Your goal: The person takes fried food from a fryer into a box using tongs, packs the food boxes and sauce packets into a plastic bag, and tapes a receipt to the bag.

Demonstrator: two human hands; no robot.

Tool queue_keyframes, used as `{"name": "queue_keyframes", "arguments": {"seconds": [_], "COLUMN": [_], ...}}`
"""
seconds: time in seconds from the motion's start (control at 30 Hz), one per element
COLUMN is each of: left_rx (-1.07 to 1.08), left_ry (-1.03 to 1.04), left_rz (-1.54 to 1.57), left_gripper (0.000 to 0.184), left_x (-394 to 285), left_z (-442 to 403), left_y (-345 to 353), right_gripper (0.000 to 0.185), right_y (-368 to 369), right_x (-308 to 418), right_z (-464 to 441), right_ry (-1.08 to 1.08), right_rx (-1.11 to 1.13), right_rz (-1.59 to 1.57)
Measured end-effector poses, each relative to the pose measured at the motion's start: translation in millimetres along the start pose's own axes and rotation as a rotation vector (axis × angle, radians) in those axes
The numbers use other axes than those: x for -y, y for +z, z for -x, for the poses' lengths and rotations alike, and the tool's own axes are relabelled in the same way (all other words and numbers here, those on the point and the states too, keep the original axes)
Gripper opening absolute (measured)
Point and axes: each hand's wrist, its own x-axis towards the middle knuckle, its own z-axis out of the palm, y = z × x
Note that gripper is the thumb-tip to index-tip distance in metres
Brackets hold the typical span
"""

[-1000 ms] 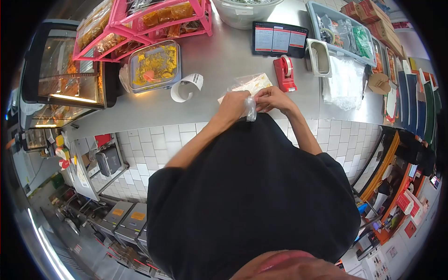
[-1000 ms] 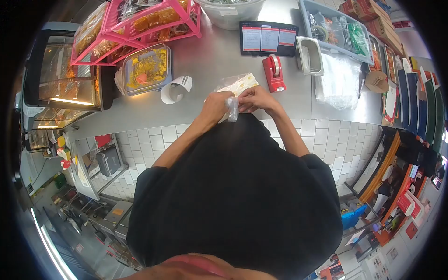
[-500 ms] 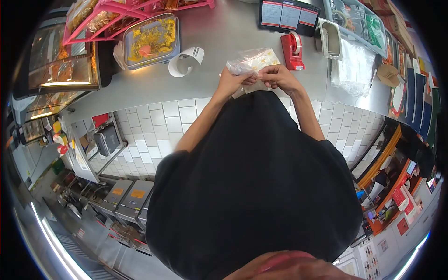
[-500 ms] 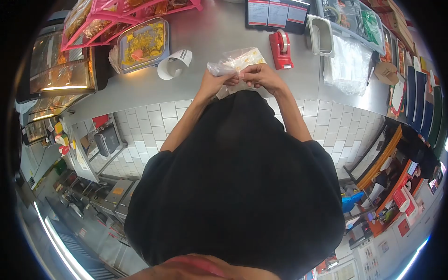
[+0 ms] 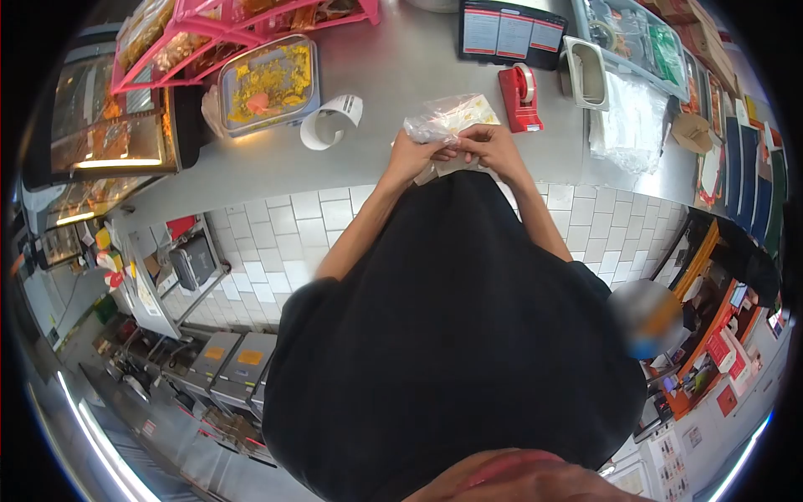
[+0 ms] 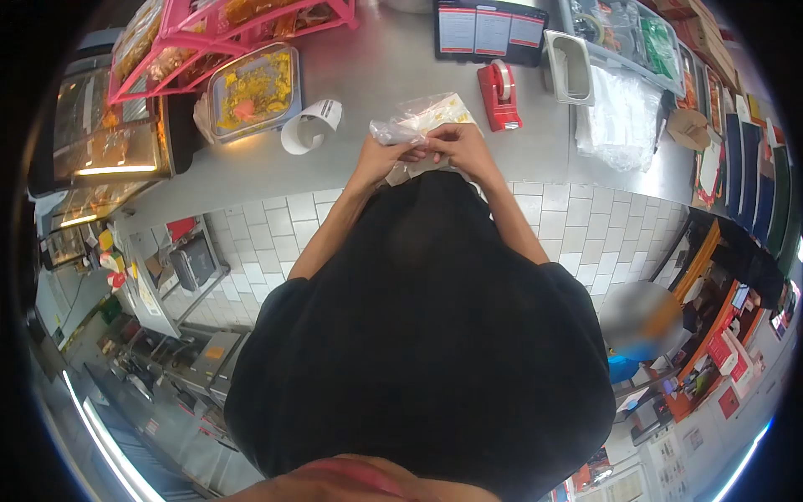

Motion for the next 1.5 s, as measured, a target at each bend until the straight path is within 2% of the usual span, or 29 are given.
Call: {"name": "queue_keyframes", "arguments": {"seconds": [0.07, 0.17, 0.2, 0.23, 0.37, 0.47, 0.57, 0.6, 0.7, 0.77, 0.8, 0.83, 0.87, 0.9, 0.93, 0.97, 1.0, 1.03, 1.07, 1.13, 1.17, 1.23, 1.3, 1.33, 1.4, 1.43, 1.5], "left_rx": [-0.084, -0.060, -0.101, -0.051, -0.202, -0.126, 0.029, 0.072, 0.169, 0.217, 0.287, 0.317, 0.217, 0.203, 0.098, -0.003, -0.097, -0.173, -0.224, -0.291, -0.345, -0.428, -0.393, -0.370, -0.232, -0.167, -0.128], "left_ry": [0.039, 0.084, 0.070, 0.055, 0.255, 0.075, 0.202, 0.361, 0.090, 0.195, 0.446, 0.604, 0.156, 0.303, 0.447, 0.540, 0.554, 0.563, 0.355, -0.033, 0.160, 0.565, 0.748, 0.840, 0.595, 0.474, 0.504], "left_rz": [-0.320, -0.060, -0.065, -0.137, -0.295, -0.145, -0.339, -0.499, -0.593, -0.707, -0.768, -0.791, -0.708, -0.620, -0.797, -0.783, -0.910, -1.036, -1.029, -0.976, -1.108, -1.368, -1.500, -1.558, -1.658, -1.700, -1.819], "left_gripper": [0.019, 0.024, 0.022, 0.020, 0.018, 0.020, 0.019, 0.018, 0.018, 0.017, 0.021, 0.033, 0.047, 0.055, 0.055, 0.044, 0.037, 0.031, 0.029, 0.025, 0.027, 0.030, 0.031, 0.031, 0.029, 0.028, 0.023], "left_x": [17, 21, 13, 20, 32, 32, 3, -11, -21, -7, 8, 18, 15, 1, 3, -28, -39, -45, -54, -66, -59, -45, -55, -57, -47, -39, -1], "left_z": [-7, 1, 7, 4, -3, -5, 3, 8, -1, -15, -26, -34, -30, -23, -29, -14, -14, -14, -12, -7, -1, 3, -2, -5, -22, -32, -58], "left_y": [-11, -11, -6, -15, -9, -9, 6, 15, -1, -15, -30, -42, -49, -54, -78, -76, -95, -112, -124, -137, -141, -149, -150, -152, -165, -174, -208], "right_gripper": [0.019, 0.023, 0.024, 0.026, 0.022, 0.014, 0.013, 0.014, 0.016, 0.016, 0.021, 0.025, 0.027, 0.025, 0.022, 0.020, 0.020, 0.019, 0.018, 0.019, 0.019, 0.023, 0.025, 0.031, 0.042, 0.051, 0.069], "right_y": [14, 31, 34, 31, 24, 22, 23, 23, 25, 28, 24, 14, 2, 2, -7, -8, -19, -31, -29, -31, -32, -29, -33, -34, -41, -48, -58], "right_x": [-10, 3, 9, 7, 6, -7, -13, -13, -15, -21, -46, -66, -35, -30, -42, -20, -30, -24, -16, -11, -10, -9, -11, -9, -3, -6, -15], "right_z": [-2, 16, 23, 24, 27, 13, 6, 5, 1, -3, -17, -29, -18, -10, -19, -8, -17, -16, -11, -15, -19, -33, -52, -62, -88, -105, -142], "right_ry": [-0.171, -0.165, -0.190, -0.302, -0.432, -0.445, -0.404, -0.401, -0.359, -0.381, -0.494, -0.810, -0.354, -0.559, -0.546, -0.493, -0.622, -0.535, -0.429, -0.400, -0.384, -0.489, -0.562, -0.549, -0.521, -0.417, -0.229], "right_rx": [-0.145, -0.204, -0.222, -0.216, -0.266, -0.460, -0.516, -0.518, -0.540, -0.538, -0.597, -0.671, -0.479, -0.631, -0.685, -0.764, -0.804, -0.748, -0.704, -0.574, -0.523, -0.525, -0.556, -0.503, -0.399, -0.347, -0.241], "right_rz": [0.053, 0.099, 0.128, 0.332, 0.388, 0.468, 0.552, 0.607, 0.685, 0.672, 0.592, 0.639, 0.509, 0.423, 0.353, 0.467, 0.432, 0.415, 0.318, 0.303, 0.295, 0.364, 0.436, 0.421, 0.391, 0.432, 0.513]}}
